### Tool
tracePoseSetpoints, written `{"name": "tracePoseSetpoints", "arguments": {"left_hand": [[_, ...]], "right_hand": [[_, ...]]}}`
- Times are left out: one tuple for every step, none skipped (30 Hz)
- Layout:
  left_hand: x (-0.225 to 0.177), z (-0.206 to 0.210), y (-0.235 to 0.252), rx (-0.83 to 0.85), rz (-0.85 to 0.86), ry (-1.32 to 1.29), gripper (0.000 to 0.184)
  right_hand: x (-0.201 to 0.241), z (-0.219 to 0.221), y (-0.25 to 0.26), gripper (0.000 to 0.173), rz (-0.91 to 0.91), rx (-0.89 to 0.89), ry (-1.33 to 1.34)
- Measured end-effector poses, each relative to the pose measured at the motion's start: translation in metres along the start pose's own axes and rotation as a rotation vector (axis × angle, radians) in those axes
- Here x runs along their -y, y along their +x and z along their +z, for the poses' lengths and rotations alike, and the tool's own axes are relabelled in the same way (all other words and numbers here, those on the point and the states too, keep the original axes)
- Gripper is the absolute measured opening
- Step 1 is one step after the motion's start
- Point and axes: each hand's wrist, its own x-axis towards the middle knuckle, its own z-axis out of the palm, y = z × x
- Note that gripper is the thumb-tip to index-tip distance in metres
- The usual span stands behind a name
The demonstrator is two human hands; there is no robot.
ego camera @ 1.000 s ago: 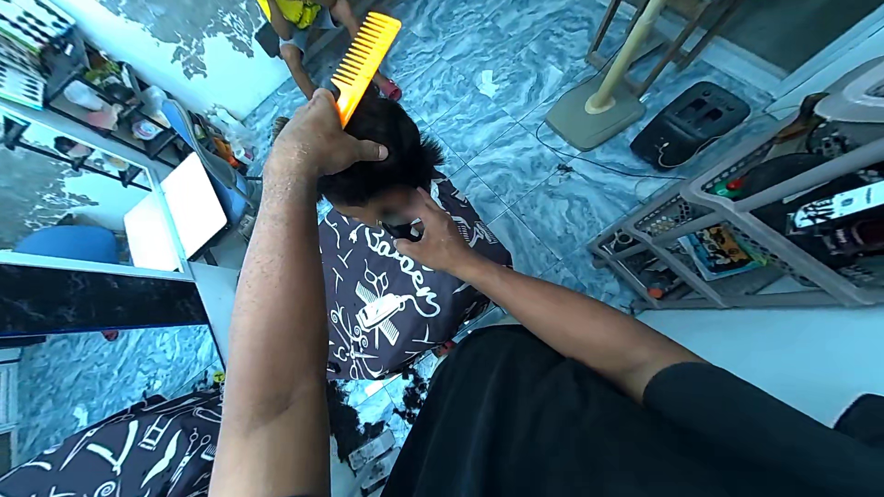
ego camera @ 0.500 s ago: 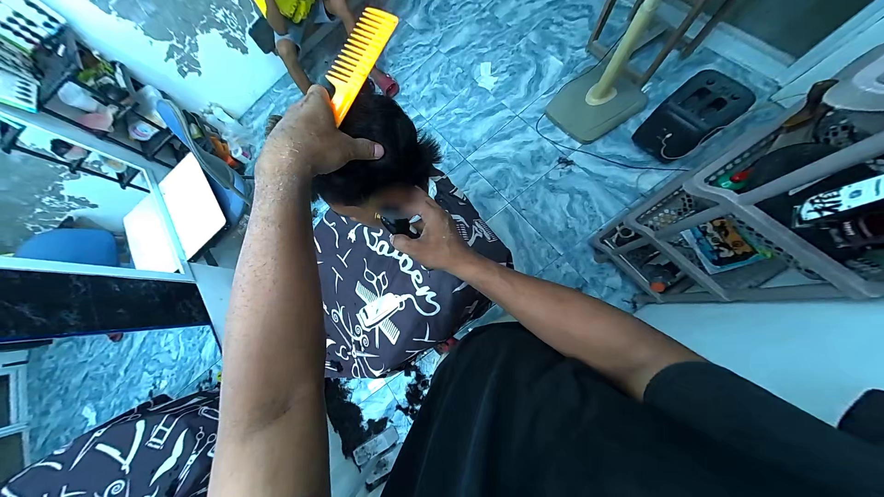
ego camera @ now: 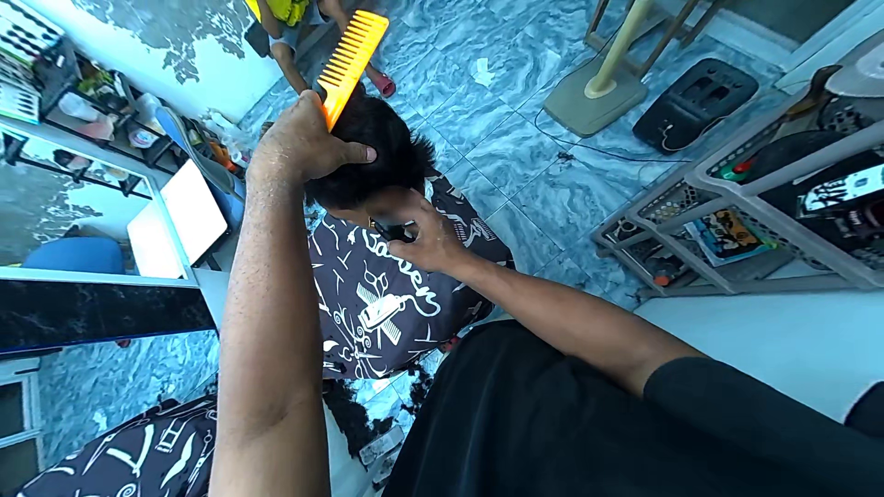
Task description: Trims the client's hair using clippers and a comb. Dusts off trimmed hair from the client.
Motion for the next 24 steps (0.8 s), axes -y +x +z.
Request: {"name": "tracePoseSetpoints", "arguments": {"left_hand": [[0.0004,0.0001,-0.0001,-0.002,0.002,-0.007,0.088],[0.0004,0.0001,-0.0002,-0.004,0.002,-0.011,0.089],[0.0003,0.0001,-0.0001,-0.002,0.000,-0.007,0.089],[-0.0001,0.0000,-0.0001,0.002,-0.001,-0.001,0.089],[-0.0002,-0.0001,0.0000,0.003,-0.002,0.002,0.089],[0.0000,-0.0001,0.0004,0.005,-0.001,0.001,0.088],[0.0002,-0.0002,0.0008,0.006,-0.001,-0.001,0.088],[0.0000,-0.0002,0.0006,0.008,0.003,0.000,0.088],[-0.0001,-0.0004,0.0005,0.012,0.005,0.006,0.088],[0.0000,-0.0004,0.0007,0.013,0.005,0.012,0.088],[0.0001,-0.0003,0.0008,0.013,0.003,0.015,0.088],[0.0000,-0.0002,0.0008,0.013,0.001,0.011,0.088],[0.0002,-0.0003,0.0009,0.013,0.002,0.009,0.088],[0.0004,-0.0004,0.0008,0.013,0.006,0.008,0.087],[0.0002,-0.0008,0.0005,0.016,0.009,0.009,0.087],[-0.0003,-0.0010,0.0003,0.018,0.009,0.010,0.086],[-0.0007,-0.0011,0.0002,0.018,0.009,0.011,0.086],[-0.0011,-0.0013,0.0003,0.020,0.007,0.013,0.086],[-0.0014,-0.0014,0.0003,0.021,0.006,0.015,0.086],[-0.0015,-0.0015,0.0007,0.021,0.006,0.021,0.086],[-0.0012,-0.0013,0.0013,0.022,0.006,0.025,0.086],[-0.0010,-0.0010,0.0016,0.021,0.007,0.030,0.086],[-0.0013,-0.0013,0.0011,0.022,0.006,0.031,0.086],[-0.0018,-0.0018,0.0006,0.021,0.006,0.031,0.086]], "right_hand": [[-0.0004,0.0003,0.0002,0.038,-0.002,-0.006,0.006],[-0.0014,0.0011,0.0004,0.038,-0.007,-0.019,0.011],[-0.0019,0.0013,0.0003,0.039,-0.009,-0.026,0.015],[-0.0021,0.0012,-0.0001,0.039,-0.009,-0.027,0.022],[-0.0020,0.0011,-0.0004,0.038,-0.010,-0.030,0.033],[-0.0021,0.0013,-0.0004,0.037,-0.008,-0.034,0.041],[-0.0018,0.0012,-0.0005,0.037,-0.006,-0.034,0.049],[-0.0013,0.0008,-0.0007,0.037,-0.003,-0.032,0.056],[-0.0012,0.0009,-0.0007,0.037,-0.001,-0.033,0.063],[-0.0009,0.0009,-0.0008,0.036,0.002,-0.035,0.069],[-0.0007,0.0009,-0.0009,0.036,0.003,-0.040,0.074],[-0.0005,0.0008,-0.0011,0.037,0.001,-0.045,0.078],[-0.0003,0.0007,-0.0011,0.037,0.002,-0.047,0.083],[-0.0002,0.0007,-0.0011,0.037,0.004,-0.048,0.092],[-0.0006,0.0010,-0.0011,0.036,0.004,-0.052,0.102],[-0.0013,0.0015,-0.0011,0.036,0.004,-0.056,0.112],[-0.0021,0.0019,-0.0010,0.035,0.003,-0.061,0.120],[-0.0023,0.0019,-0.0010,0.035,0.003,-0.064,0.126],[-0.0018,0.0017,-0.0012,0.035,0.006,-0.065,0.133],[-0.0013,0.0015,-0.0012,0.035,0.014,-0.067,0.142],[-0.0006,0.0011,-0.0014,0.035,0.024,-0.067,0.153],[0.0002,0.0006,-0.0015,0.034,0.033,-0.066,0.166],[0.0008,0.0004,-0.0017,0.033,0.038,-0.066,0.181],[0.0008,0.0005,-0.0018,0.032,0.040,-0.065,0.193]]}}
